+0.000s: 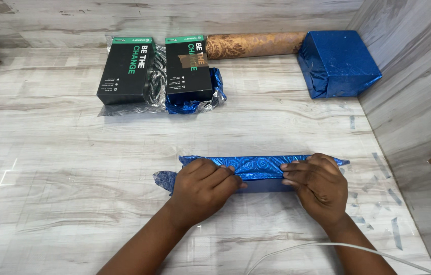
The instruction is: The person wraps two rectangular boxes with blue metallic wrapping paper. They fold the paper around each box, smooth the edges, and secure the folds with clear tape. One box is fully wrapped and set aside; the second is wrapped similarly.
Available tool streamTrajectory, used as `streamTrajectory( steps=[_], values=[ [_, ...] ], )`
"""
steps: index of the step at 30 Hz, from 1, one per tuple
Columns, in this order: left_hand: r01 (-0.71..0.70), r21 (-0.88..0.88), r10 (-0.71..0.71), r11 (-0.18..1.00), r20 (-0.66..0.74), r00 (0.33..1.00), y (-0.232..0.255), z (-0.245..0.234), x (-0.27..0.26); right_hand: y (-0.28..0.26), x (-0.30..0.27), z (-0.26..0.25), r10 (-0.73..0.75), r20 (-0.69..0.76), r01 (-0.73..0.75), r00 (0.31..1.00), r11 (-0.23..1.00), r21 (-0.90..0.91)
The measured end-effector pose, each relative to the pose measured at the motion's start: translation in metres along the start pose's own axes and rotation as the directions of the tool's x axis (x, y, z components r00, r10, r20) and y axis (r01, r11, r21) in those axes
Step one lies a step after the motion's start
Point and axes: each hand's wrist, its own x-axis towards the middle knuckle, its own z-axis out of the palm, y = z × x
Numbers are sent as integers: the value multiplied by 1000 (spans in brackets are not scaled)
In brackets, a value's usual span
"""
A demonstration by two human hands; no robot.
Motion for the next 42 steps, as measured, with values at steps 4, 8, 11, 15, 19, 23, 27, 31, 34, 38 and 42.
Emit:
streamTrajectory(
  steps=[4,8,11,15,19,23,27,31,34,38,42],
  values=[
    [-30,-80,32,996,20,999,-13,0,2,0,2,1,-1,-4,1,1000,1000,11],
    [30,-167,-29,985,9,1000,-20,8,2,0,4,2,7,-2,-7,1000,1000,0],
    [95,-215,-102,972,-22,995,-20,11,0,-3,3,1,-2,-12,2,1000,1000,-25],
    [111,-284,-120,953,-14,993,-24,1,-7,-5,7,4,25,-24,-24,999,1000,7],
    [83,9,-81,996,-151,985,-20,-10,-18,-4,11,1,5,-12,-5,1000,1000,3],
    [187,57,-188,981,10,982,-29,-23,-36,-6,9,2,25,-5,-25,1000,1000,2],
    [215,-72,-201,974,168,965,-39,-31,-40,-5,8,2,27,-15,-27,1000,1000,-10],
    [157,-34,-139,987,302,943,-41,-42,-30,-4,4,2,27,-8,-27,1000,1000,3],
    [73,-76,-56,994,216,975,-39,-51,-19,-2,3,3,19,-15,-19,1000,1000,9],
    [163,-254,-72,953,333,940,-40,-52,-10,0,2,3,11,-18,-11,1000,1000,-1],
    [317,-409,-167,855,363,917,-49,-44,-10,1,2,3,18,-13,-18,1000,1000,8]
  ],
)
